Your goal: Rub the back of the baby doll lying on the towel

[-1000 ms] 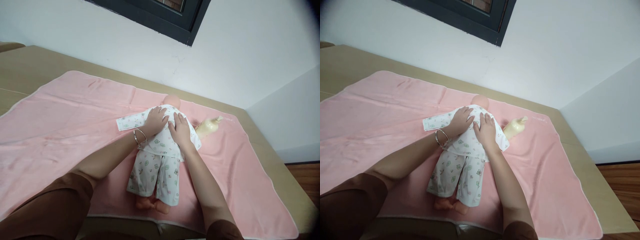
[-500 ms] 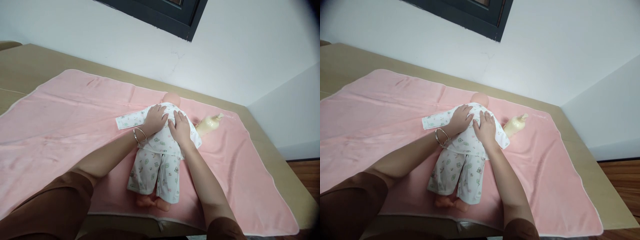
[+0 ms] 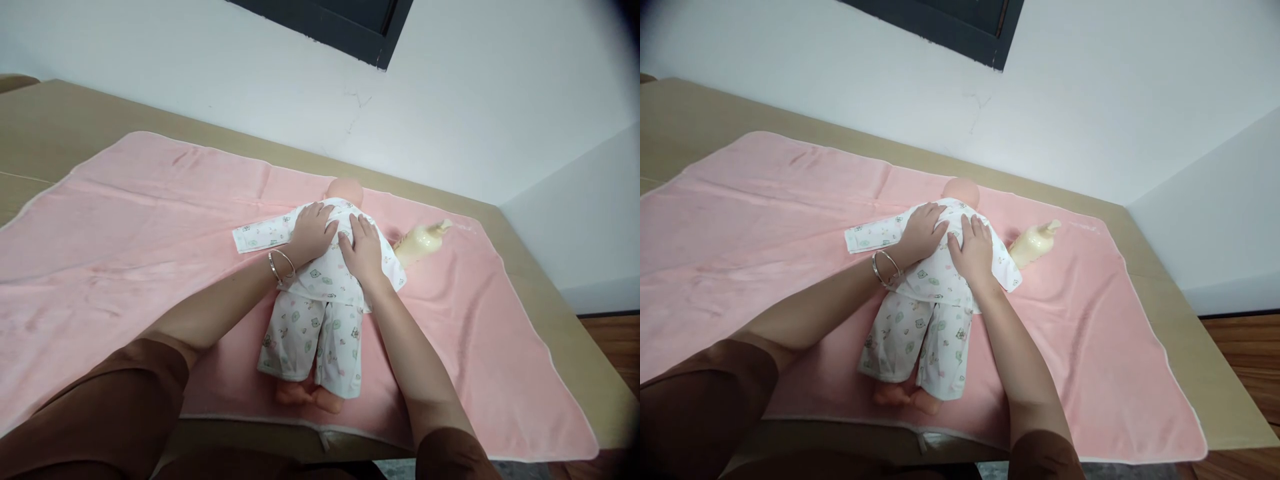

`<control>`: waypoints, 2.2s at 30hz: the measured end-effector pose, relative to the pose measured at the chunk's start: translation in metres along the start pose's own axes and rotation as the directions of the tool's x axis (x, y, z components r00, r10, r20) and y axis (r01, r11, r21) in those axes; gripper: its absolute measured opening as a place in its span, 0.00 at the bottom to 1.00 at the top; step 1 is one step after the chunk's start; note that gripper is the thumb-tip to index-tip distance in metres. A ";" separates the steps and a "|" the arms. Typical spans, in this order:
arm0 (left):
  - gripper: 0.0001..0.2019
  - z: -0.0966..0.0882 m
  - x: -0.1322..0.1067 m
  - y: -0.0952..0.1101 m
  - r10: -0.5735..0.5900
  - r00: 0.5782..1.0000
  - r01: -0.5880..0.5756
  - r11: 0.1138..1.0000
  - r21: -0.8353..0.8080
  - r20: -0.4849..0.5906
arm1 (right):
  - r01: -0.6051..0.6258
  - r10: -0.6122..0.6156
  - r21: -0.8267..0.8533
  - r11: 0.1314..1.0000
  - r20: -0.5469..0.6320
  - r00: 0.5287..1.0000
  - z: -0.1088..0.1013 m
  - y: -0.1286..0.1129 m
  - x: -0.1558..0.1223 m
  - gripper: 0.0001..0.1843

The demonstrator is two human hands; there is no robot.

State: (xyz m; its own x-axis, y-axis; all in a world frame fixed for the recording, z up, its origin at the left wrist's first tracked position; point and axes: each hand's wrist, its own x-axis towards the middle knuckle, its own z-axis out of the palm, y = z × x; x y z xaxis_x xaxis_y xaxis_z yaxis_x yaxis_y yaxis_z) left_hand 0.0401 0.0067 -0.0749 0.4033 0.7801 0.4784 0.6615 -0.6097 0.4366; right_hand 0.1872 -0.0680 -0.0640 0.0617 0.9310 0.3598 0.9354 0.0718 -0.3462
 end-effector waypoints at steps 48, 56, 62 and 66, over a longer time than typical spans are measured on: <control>0.20 0.010 0.002 -0.008 -0.045 0.998 0.039 0.991 -0.127 -0.045 | -0.001 0.003 0.043 0.999 -0.042 0.999 0.007 0.009 0.003 0.32; 0.19 0.014 0.003 -0.012 -0.032 0.997 0.021 0.990 -0.138 -0.073 | 0.007 -0.004 0.058 0.998 -0.058 0.998 0.008 0.010 0.003 0.31; 0.19 0.014 0.002 -0.012 -0.039 0.995 0.028 0.991 -0.127 -0.088 | 0.003 0.001 0.077 0.997 -0.056 0.998 0.009 0.012 0.003 0.33; 0.19 0.015 0.002 -0.012 -0.044 0.995 0.032 0.991 -0.134 -0.088 | 0.001 0.005 0.096 0.995 -0.057 0.998 0.009 0.012 0.003 0.32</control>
State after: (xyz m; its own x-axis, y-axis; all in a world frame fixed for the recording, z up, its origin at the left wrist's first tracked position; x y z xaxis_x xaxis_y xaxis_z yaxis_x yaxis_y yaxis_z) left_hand 0.0424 0.0174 -0.0904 0.3169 0.7906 0.5240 0.5836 -0.5980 0.5494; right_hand 0.1959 -0.0613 -0.0751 0.0859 0.9094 0.4069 0.8976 0.1065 -0.4277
